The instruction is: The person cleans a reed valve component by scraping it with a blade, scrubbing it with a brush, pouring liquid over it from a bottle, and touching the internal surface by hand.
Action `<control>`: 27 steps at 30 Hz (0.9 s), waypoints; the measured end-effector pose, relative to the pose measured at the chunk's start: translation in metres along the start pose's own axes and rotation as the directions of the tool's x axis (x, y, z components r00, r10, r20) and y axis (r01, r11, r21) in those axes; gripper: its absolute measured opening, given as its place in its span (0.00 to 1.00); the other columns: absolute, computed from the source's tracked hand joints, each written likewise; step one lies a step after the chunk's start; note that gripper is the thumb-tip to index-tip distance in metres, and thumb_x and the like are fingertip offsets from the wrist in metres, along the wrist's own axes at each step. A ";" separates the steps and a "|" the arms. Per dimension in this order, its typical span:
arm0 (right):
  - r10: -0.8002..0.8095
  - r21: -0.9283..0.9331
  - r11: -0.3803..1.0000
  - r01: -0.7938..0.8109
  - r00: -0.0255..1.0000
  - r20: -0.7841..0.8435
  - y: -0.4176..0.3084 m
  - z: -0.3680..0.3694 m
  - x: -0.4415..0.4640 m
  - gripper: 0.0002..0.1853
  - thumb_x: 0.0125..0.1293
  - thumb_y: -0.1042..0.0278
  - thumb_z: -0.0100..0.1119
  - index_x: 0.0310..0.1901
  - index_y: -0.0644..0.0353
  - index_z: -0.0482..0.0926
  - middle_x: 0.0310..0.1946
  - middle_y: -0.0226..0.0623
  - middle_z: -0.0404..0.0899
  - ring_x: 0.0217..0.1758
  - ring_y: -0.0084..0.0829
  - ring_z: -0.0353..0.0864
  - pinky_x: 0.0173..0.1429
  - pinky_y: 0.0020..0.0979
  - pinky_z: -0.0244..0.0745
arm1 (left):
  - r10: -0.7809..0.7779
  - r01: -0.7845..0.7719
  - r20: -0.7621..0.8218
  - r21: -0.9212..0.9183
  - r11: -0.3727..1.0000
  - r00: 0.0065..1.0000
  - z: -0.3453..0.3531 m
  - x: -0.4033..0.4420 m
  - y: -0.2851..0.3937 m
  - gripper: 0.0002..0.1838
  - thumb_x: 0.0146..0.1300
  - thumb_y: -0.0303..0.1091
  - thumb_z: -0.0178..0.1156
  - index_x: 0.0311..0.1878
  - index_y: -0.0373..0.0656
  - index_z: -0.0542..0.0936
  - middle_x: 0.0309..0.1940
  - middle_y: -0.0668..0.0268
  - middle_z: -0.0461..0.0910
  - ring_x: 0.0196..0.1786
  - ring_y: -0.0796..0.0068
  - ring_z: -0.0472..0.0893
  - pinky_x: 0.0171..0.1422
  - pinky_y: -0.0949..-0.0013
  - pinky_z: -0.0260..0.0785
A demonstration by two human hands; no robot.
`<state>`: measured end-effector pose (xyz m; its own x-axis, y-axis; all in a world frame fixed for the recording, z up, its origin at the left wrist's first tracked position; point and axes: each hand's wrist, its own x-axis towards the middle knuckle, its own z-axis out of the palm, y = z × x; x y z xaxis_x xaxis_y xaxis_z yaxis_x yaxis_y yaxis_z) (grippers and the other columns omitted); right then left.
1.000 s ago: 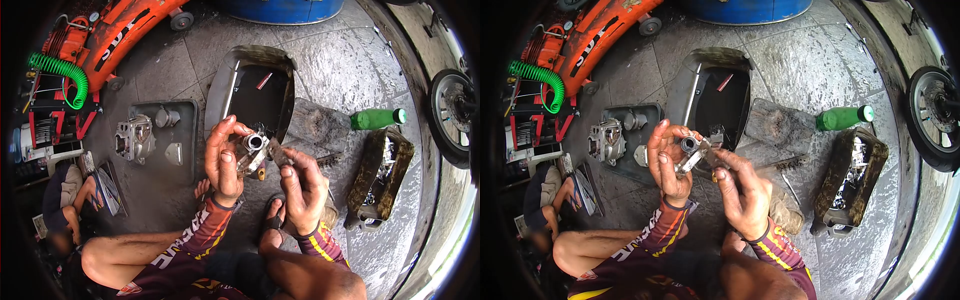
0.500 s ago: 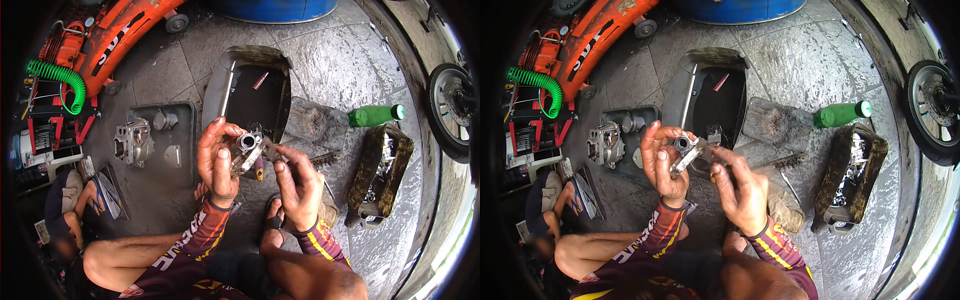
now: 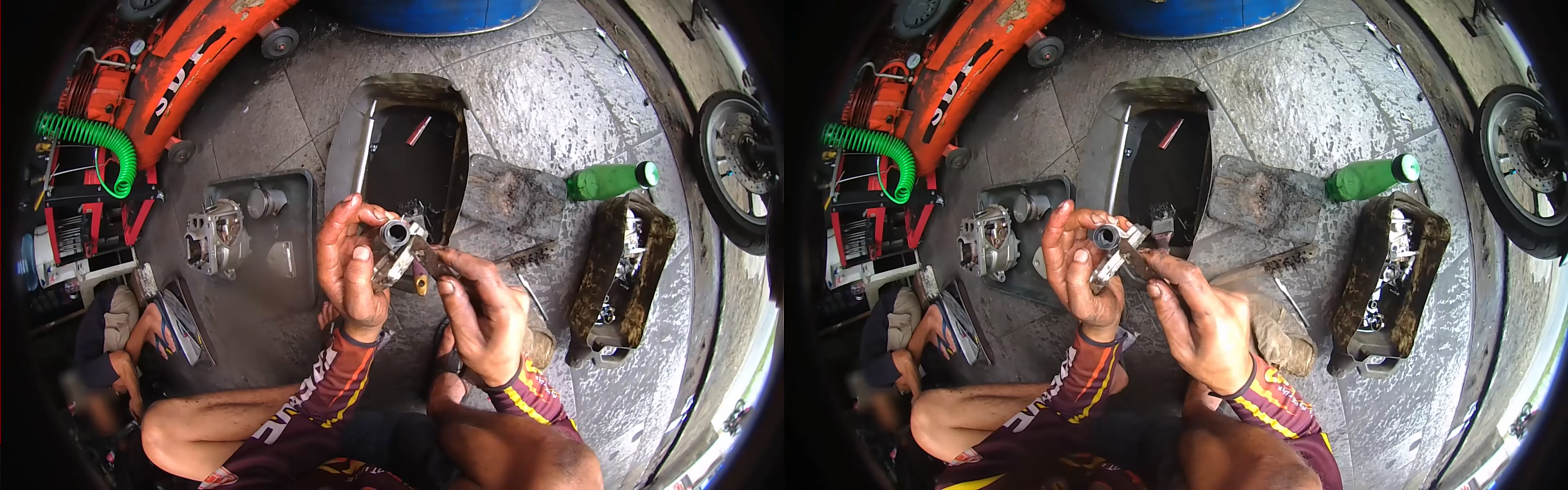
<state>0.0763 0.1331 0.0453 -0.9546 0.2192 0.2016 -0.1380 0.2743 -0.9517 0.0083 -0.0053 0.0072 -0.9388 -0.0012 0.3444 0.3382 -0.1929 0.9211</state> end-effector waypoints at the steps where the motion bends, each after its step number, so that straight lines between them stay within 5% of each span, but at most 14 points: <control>1: 0.028 0.015 1.000 -0.028 1.000 -0.009 0.004 0.002 0.000 0.12 0.67 0.77 0.59 0.52 0.64 0.79 0.41 0.46 0.85 0.35 0.39 0.89 0.37 0.31 0.81 | 0.013 -0.013 0.003 -0.010 1.000 1.000 0.000 0.001 -0.001 0.29 0.62 0.30 0.46 0.68 0.32 0.64 0.44 0.52 0.74 0.46 0.62 0.77 0.53 0.52 0.77; 2: 0.182 -0.045 0.982 -0.182 0.983 0.011 0.003 -0.001 0.004 0.12 0.68 0.76 0.59 0.52 0.64 0.79 0.41 0.48 0.85 0.37 0.40 0.89 0.38 0.32 0.81 | 0.021 -0.021 0.003 -0.017 1.000 1.000 -0.001 0.000 0.000 0.29 0.62 0.30 0.46 0.68 0.32 0.64 0.43 0.52 0.74 0.46 0.62 0.77 0.53 0.52 0.77; 6: 0.185 0.040 0.982 -0.182 0.979 -0.084 0.009 -0.002 0.002 0.13 0.67 0.76 0.59 0.53 0.64 0.79 0.43 0.49 0.85 0.39 0.41 0.89 0.40 0.32 0.82 | 0.029 -0.030 -0.004 -0.035 0.999 1.000 0.000 0.001 0.000 0.29 0.61 0.30 0.46 0.67 0.33 0.64 0.44 0.52 0.73 0.47 0.62 0.77 0.54 0.52 0.77; 9: -0.067 0.050 0.996 0.069 0.997 -0.043 0.001 0.000 0.001 0.13 0.66 0.77 0.61 0.53 0.63 0.80 0.44 0.47 0.85 0.39 0.39 0.89 0.40 0.32 0.82 | 0.018 -0.018 0.007 -0.011 1.000 1.000 -0.002 0.003 0.000 0.29 0.60 0.29 0.46 0.67 0.34 0.65 0.44 0.54 0.72 0.47 0.62 0.76 0.54 0.50 0.76; 12: 0.210 0.031 0.977 -0.211 0.978 0.016 0.004 0.001 0.005 0.13 0.67 0.76 0.60 0.53 0.64 0.79 0.43 0.48 0.85 0.39 0.40 0.89 0.40 0.32 0.81 | 0.033 -0.033 0.007 -0.075 0.997 0.999 0.000 0.004 0.001 0.29 0.59 0.30 0.46 0.66 0.36 0.65 0.44 0.55 0.71 0.46 0.63 0.76 0.54 0.49 0.76; 17: 0.252 0.073 0.966 -0.249 0.967 -0.042 0.007 -0.003 0.002 0.13 0.68 0.75 0.59 0.53 0.64 0.78 0.43 0.47 0.85 0.41 0.39 0.89 0.42 0.32 0.80 | -0.015 0.012 -0.019 -0.163 0.987 1.000 0.004 0.006 0.007 0.28 0.58 0.31 0.48 0.65 0.38 0.65 0.44 0.56 0.70 0.46 0.63 0.75 0.54 0.48 0.75; 20: 0.180 0.173 0.968 -0.182 0.983 0.030 -0.003 0.000 -0.003 0.14 0.69 0.74 0.59 0.55 0.64 0.77 0.39 0.44 0.85 0.33 0.31 0.88 0.38 0.27 0.79 | -0.034 0.030 -0.015 -0.181 0.983 0.999 0.002 0.006 0.008 0.28 0.59 0.31 0.48 0.65 0.39 0.65 0.45 0.57 0.69 0.47 0.62 0.75 0.54 0.48 0.75; 24: 0.343 0.073 0.936 -0.345 0.939 0.040 0.010 0.004 0.009 0.12 0.70 0.73 0.58 0.53 0.64 0.77 0.29 0.40 0.83 0.27 0.30 0.85 0.32 0.28 0.75 | -0.033 0.026 -0.032 -0.193 0.981 0.999 -0.001 0.007 0.007 0.27 0.60 0.32 0.48 0.64 0.40 0.65 0.46 0.58 0.69 0.48 0.61 0.76 0.55 0.48 0.75; 27: 0.363 0.168 0.917 -0.363 0.931 0.029 0.007 0.005 0.004 0.12 0.70 0.74 0.57 0.53 0.65 0.76 0.23 0.37 0.80 0.23 0.24 0.81 0.29 0.27 0.72 | -0.084 0.070 -0.064 -0.195 0.978 0.994 -0.001 0.007 0.008 0.26 0.61 0.32 0.49 0.64 0.40 0.65 0.46 0.58 0.69 0.48 0.61 0.76 0.56 0.48 0.75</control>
<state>0.0701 0.1310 0.0386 -0.9469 0.2762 -0.1645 0.1753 0.0144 -0.9844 0.0043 -0.0080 0.0164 -0.9661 -0.0482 0.2538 0.2527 -0.3800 0.8898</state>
